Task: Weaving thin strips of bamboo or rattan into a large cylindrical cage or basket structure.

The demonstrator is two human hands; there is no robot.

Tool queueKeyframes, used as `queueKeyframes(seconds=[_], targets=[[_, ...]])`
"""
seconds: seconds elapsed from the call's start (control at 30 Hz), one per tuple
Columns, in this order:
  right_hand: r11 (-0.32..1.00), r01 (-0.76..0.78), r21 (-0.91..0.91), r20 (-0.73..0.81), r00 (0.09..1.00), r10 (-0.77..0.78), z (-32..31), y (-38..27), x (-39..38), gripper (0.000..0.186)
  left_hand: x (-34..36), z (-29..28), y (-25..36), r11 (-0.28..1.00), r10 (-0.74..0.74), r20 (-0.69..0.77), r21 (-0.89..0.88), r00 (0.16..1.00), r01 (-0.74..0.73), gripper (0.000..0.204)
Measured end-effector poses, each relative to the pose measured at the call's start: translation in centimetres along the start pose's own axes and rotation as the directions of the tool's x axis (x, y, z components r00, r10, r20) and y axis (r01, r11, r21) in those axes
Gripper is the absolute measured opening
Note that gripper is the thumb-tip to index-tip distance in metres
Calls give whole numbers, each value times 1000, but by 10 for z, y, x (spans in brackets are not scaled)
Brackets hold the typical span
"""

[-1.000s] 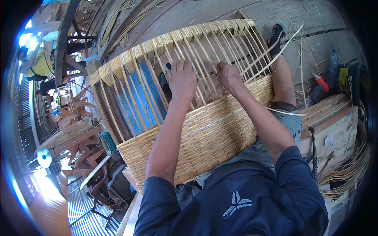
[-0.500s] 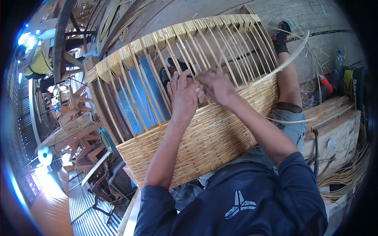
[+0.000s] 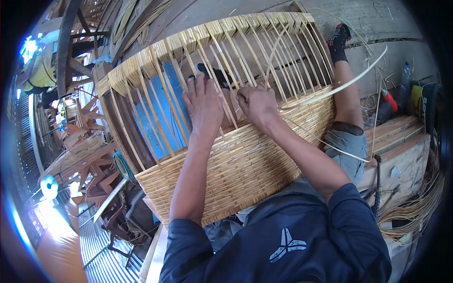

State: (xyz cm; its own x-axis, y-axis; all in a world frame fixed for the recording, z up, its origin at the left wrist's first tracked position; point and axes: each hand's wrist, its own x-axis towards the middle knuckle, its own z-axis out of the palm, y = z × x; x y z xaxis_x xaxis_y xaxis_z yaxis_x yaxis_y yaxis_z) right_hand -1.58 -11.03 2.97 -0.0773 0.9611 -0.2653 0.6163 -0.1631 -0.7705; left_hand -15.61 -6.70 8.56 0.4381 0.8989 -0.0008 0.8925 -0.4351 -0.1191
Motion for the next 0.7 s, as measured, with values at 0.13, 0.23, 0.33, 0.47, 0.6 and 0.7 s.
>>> queueKeyframes(seconds=[0.13,0.23,0.33,0.47,0.6,0.7], targets=[[984,123,-129,-86,987,-134,16,-11,1,19,-2,13,-7,997,-22,98,75,995,14,27],[998,58,-32,-104,993,-61,19,-19,-4,20,-5,2,-9,999,18,113,-48,993,-12,21],[992,45,-114,-199,978,-67,16,-31,-13,20,-12,-27,-9,992,115,110,-70,987,-108,15],[976,141,-168,-383,902,-197,14,-54,-26,17,-38,-68,-33,987,24,-35,-159,999,-29,12],[965,260,36,-97,962,-256,28,-71,-12,15,-47,-53,-58,993,29,-55,-114,998,-35,16],[997,8,72,-168,986,4,43,-79,-3,14,-46,-27,-69,998,-60,20,-21,998,61,24]])
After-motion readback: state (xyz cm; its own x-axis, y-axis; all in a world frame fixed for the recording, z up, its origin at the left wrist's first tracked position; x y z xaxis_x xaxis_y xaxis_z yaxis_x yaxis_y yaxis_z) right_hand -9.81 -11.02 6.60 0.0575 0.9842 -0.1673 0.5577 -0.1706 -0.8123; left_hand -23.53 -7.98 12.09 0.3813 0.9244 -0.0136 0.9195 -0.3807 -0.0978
